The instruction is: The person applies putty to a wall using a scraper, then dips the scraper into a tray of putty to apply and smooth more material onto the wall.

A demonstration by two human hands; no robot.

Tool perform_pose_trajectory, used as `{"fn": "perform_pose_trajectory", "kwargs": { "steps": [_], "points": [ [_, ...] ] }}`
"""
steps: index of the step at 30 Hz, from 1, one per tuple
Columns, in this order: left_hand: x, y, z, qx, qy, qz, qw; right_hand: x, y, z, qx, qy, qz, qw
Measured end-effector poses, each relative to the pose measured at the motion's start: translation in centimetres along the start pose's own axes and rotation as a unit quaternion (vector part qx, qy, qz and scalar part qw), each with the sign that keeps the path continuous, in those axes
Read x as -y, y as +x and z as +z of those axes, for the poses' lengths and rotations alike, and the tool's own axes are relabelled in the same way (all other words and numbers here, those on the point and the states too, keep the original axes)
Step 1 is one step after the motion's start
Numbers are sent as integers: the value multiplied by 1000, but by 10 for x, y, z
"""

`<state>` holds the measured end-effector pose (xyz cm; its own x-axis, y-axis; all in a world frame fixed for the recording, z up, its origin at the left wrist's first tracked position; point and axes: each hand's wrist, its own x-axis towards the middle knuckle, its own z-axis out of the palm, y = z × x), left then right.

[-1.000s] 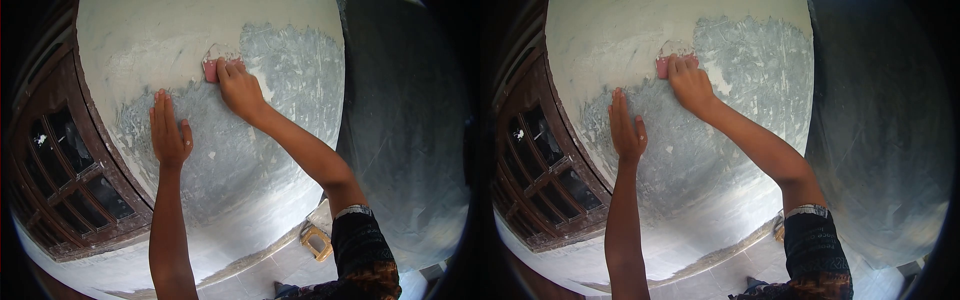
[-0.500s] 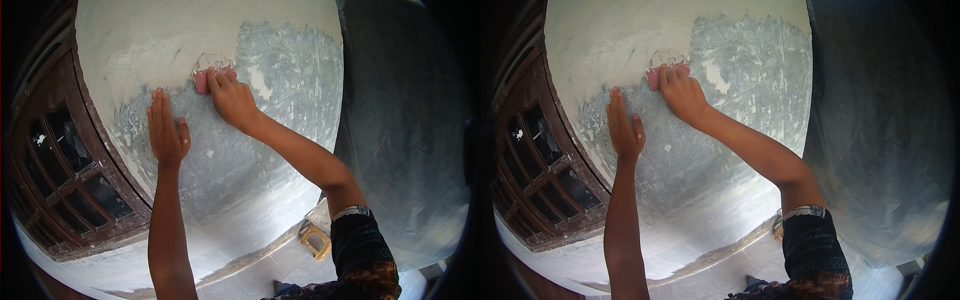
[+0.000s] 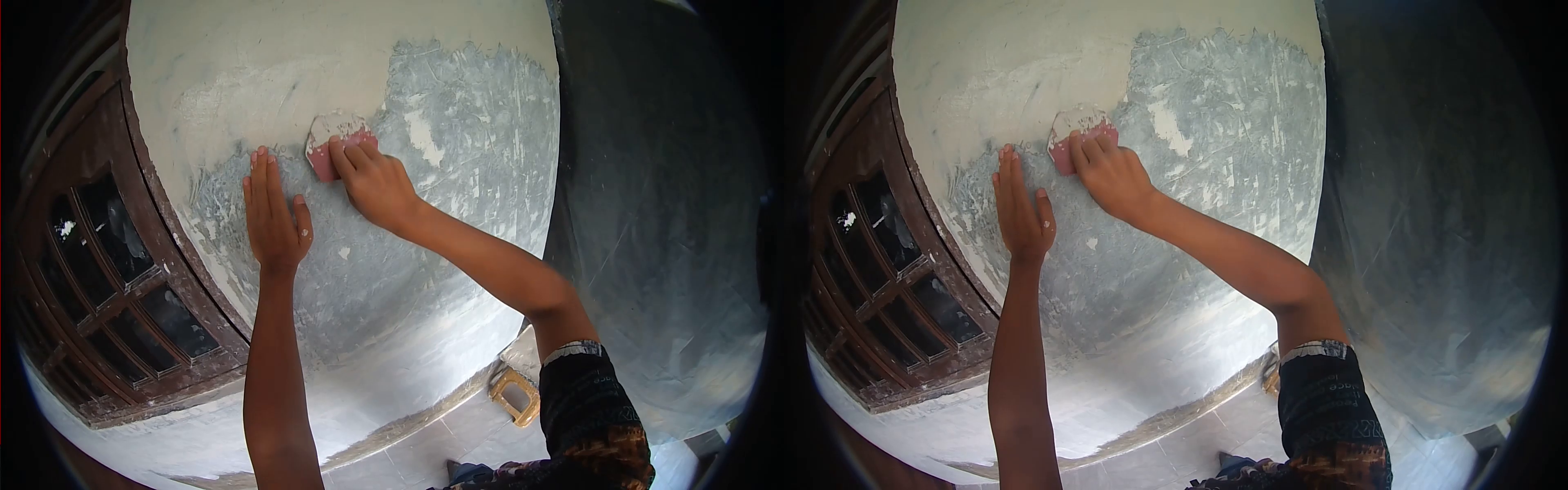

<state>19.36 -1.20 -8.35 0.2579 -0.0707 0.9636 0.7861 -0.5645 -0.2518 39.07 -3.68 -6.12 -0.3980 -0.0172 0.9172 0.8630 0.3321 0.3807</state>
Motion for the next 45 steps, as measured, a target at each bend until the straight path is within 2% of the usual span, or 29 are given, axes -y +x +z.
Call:
{"fn": "perform_pose_trajectory", "kwargs": {
  "steps": [2, 4, 6, 8, 11, 14, 16, 18, 22, 25, 26, 28, 30, 31, 33, 35, 38, 40, 42, 45],
  "points": [
    [0, 2, 0, -4, 6, 2, 1000, 19, -20, -11, -14, 47, -24, 999],
    [0, 1, 0, 1, 10, 8, 1000, 7, -3, -28, -61, 86, 3, 994],
    [0, 1, 0, 1, 9, 6, 1000, -24, 30, -38, -67, 48, 61, 995],
    [0, 1, 1, -2, 7, 7, 1000, -58, 54, -26, -134, -7, 67, 989],
    [0, 1, 2, -3, 1, 3, 1000, -73, 44, -7, -81, -35, 72, 993],
    [0, 2, 1, -6, 0, 3, 1000, -28, -16, 0, 28, -1, 80, 996],
    [0, 1, 1, -7, 9, 12, 1000, 7, -48, -12, 28, 65, 21, 997],
    [0, 2, 0, -4, 12, 14, 1000, 11, -45, -25, 20, 131, 37, 991],
    [0, 1, 1, 5, 24, 12, 1000, -52, 27, -30, -108, 47, 92, 989],
    [1, 1, 2, 4, 12, 13, 1000, -90, 40, -8, -97, -27, 92, 991],
    [1, 1, 2, 4, 13, 14, 1000, -85, 30, -3, -97, -26, 92, 991],
    [0, 2, 1, 3, 12, 12, 1000, -59, -6, 1, 15, -32, 108, 994],
    [0, 2, 1, 2, 15, 13, 1000, -17, -42, -8, 28, 3, 35, 999],
    [0, 1, 1, 5, 19, 14, 1000, -11, -42, -14, 28, 2, 35, 999],
    [0, 3, 1, 5, 19, 14, 1000, -2, -30, -33, -18, 89, 28, 995],
    [-1, 0, 1, 12, 18, 13, 1000, -24, 6, -45, -32, 60, 94, 993],
    [1, 3, 2, 7, 24, 14, 1000, -66, 34, -29, -88, 11, 101, 991],
    [1, 2, 2, 4, 14, 13, 1000, -78, 27, -9, -68, -42, 87, 993],
    [1, 1, 2, 4, 12, 13, 1000, -55, -3, -2, 22, -58, 87, 994],
    [1, 0, 2, 1, 9, 16, 1000, -1, -53, -16, 74, 50, 29, 996]
  ]
}}
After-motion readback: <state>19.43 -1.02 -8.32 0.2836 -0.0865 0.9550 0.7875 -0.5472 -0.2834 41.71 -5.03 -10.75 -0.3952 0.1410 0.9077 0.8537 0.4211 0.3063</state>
